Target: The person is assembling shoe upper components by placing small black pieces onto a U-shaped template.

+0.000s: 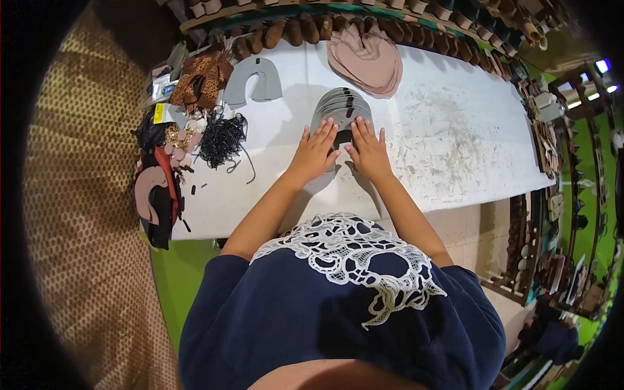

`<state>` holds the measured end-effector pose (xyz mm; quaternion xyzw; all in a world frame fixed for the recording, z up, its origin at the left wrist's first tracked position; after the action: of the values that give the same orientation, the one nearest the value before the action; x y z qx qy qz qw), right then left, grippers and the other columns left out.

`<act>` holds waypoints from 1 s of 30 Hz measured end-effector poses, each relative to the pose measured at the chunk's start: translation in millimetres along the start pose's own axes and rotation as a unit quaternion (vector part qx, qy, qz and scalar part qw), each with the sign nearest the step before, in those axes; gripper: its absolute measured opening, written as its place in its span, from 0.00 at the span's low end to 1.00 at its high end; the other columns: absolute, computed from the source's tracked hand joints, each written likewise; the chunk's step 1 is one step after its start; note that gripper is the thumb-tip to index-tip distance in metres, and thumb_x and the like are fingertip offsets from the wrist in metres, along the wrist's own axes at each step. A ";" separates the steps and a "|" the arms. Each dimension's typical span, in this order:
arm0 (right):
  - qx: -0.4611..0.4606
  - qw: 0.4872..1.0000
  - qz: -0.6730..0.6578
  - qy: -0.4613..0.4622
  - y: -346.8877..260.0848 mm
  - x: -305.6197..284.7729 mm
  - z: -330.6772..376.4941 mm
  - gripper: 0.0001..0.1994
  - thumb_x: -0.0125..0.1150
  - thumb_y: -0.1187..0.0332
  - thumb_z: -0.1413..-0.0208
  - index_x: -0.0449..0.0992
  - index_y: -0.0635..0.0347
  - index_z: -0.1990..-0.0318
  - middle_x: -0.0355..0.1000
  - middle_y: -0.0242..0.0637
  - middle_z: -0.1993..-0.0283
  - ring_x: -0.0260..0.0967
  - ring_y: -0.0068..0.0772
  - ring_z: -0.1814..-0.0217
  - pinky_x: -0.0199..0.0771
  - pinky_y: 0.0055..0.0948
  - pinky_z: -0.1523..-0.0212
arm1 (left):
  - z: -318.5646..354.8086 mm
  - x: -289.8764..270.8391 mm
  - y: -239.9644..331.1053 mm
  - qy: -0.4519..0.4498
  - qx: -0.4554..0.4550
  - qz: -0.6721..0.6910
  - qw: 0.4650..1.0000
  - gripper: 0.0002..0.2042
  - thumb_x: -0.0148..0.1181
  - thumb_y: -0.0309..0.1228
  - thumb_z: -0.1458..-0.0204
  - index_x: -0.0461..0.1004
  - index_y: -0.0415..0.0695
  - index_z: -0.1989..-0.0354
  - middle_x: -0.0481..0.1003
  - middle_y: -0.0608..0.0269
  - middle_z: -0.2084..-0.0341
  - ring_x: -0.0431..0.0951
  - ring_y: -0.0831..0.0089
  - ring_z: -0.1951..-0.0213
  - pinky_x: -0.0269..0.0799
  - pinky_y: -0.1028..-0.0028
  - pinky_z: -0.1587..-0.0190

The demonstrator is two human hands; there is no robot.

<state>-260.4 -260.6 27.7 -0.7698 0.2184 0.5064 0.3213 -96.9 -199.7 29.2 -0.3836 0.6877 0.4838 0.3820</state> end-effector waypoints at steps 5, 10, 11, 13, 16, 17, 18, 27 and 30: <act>-0.021 0.999 -0.029 0.028 -29.0 -8.5 12.0 0.25 0.52 0.59 0.46 0.62 0.56 0.41 0.53 0.41 0.34 0.47 0.45 0.31 0.40 0.57 0.36 | 41.0 -7.2 -4.3 0.000 -0.067 0.026 0.997 0.32 0.51 0.41 0.49 0.51 0.41 0.37 0.49 0.48 0.36 0.49 0.53 0.35 0.40 0.47 0.38; -0.127 0.987 -0.093 0.011 -71.1 -2.9 12.5 0.18 0.54 0.64 0.48 0.70 0.56 0.49 0.63 0.40 0.44 0.56 0.44 0.37 0.45 0.54 0.37 | 80.6 -12.4 -11.4 0.014 -0.129 0.026 0.991 0.31 0.53 0.40 0.50 0.55 0.43 0.38 0.48 0.47 0.36 0.49 0.53 0.35 0.38 0.46 0.38; -0.134 0.986 -0.095 0.009 -79.1 -0.2 10.4 0.18 0.54 0.64 0.48 0.70 0.56 0.49 0.63 0.40 0.44 0.56 0.44 0.37 0.45 0.54 0.37 | 86.2 -15.3 -13.5 0.016 -0.149 0.022 0.989 0.30 0.53 0.40 0.50 0.57 0.43 0.39 0.47 0.47 0.36 0.48 0.53 0.35 0.38 0.45 0.38; -0.153 0.982 -0.107 -0.029 -93.4 6.9 6.1 0.18 0.54 0.64 0.48 0.70 0.55 0.49 0.63 0.39 0.44 0.56 0.43 0.37 0.46 0.53 0.37 | 94.9 -22.9 -18.3 0.021 -0.174 0.014 0.984 0.28 0.54 0.39 0.50 0.58 0.44 0.40 0.47 0.47 0.36 0.47 0.54 0.34 0.37 0.45 0.38; -0.175 0.978 -0.112 -0.032 -108.5 19.8 -3.8 0.16 0.54 0.62 0.47 0.72 0.52 0.51 0.65 0.38 0.46 0.55 0.43 0.37 0.46 0.53 0.37 | 105.8 -38.7 -27.2 0.040 -0.204 -0.007 0.978 0.26 0.54 0.38 0.50 0.61 0.44 0.42 0.47 0.47 0.36 0.46 0.54 0.34 0.36 0.46 0.37; -0.181 0.976 -0.111 -0.039 -114.1 23.4 -7.6 0.15 0.54 0.61 0.47 0.73 0.51 0.52 0.66 0.37 0.46 0.55 0.44 0.37 0.46 0.53 0.37 | 108.8 -44.4 -32.3 0.038 -0.221 -0.013 0.974 0.26 0.53 0.38 0.50 0.62 0.44 0.42 0.47 0.47 0.36 0.46 0.53 0.34 0.35 0.46 0.37; -0.184 0.976 -0.114 -0.040 -119.4 27.1 -11.8 0.15 0.54 0.61 0.47 0.73 0.51 0.52 0.66 0.37 0.46 0.55 0.44 0.37 0.46 0.53 0.37 | 112.0 -49.9 -37.4 0.036 -0.237 -0.018 0.971 0.25 0.53 0.37 0.50 0.62 0.44 0.43 0.48 0.47 0.36 0.46 0.53 0.34 0.35 0.47 0.37; -0.187 0.972 -0.119 -0.077 -160.1 51.3 -42.2 0.12 0.53 0.65 0.48 0.75 0.53 0.57 0.67 0.38 0.49 0.56 0.42 0.38 0.46 0.51 0.36 | 140.9 -67.9 -91.2 -0.038 -0.181 -0.111 0.976 0.24 0.51 0.39 0.47 0.60 0.50 0.40 0.50 0.49 0.36 0.46 0.54 0.35 0.35 0.48 0.36; -0.169 0.975 -0.112 -0.090 -165.7 56.4 -44.9 0.11 0.53 0.66 0.48 0.75 0.53 0.57 0.66 0.38 0.48 0.55 0.42 0.37 0.46 0.51 0.36 | 139.0 -74.2 -113.9 -0.019 -0.185 -0.139 0.973 0.24 0.50 0.39 0.47 0.60 0.55 0.40 0.49 0.51 0.36 0.46 0.55 0.34 0.35 0.47 0.37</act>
<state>-99.9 -177.7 33.7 -0.7839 0.0125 0.5638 0.2599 57.4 -81.7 19.9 -0.5302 0.5191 0.5517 0.3809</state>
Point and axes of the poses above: each hand's wrist, its own z-axis away from the middle knuckle, its own x-axis out of the palm, y = z × x, the point moved 2 cm from there along -z, towards the middle knuckle
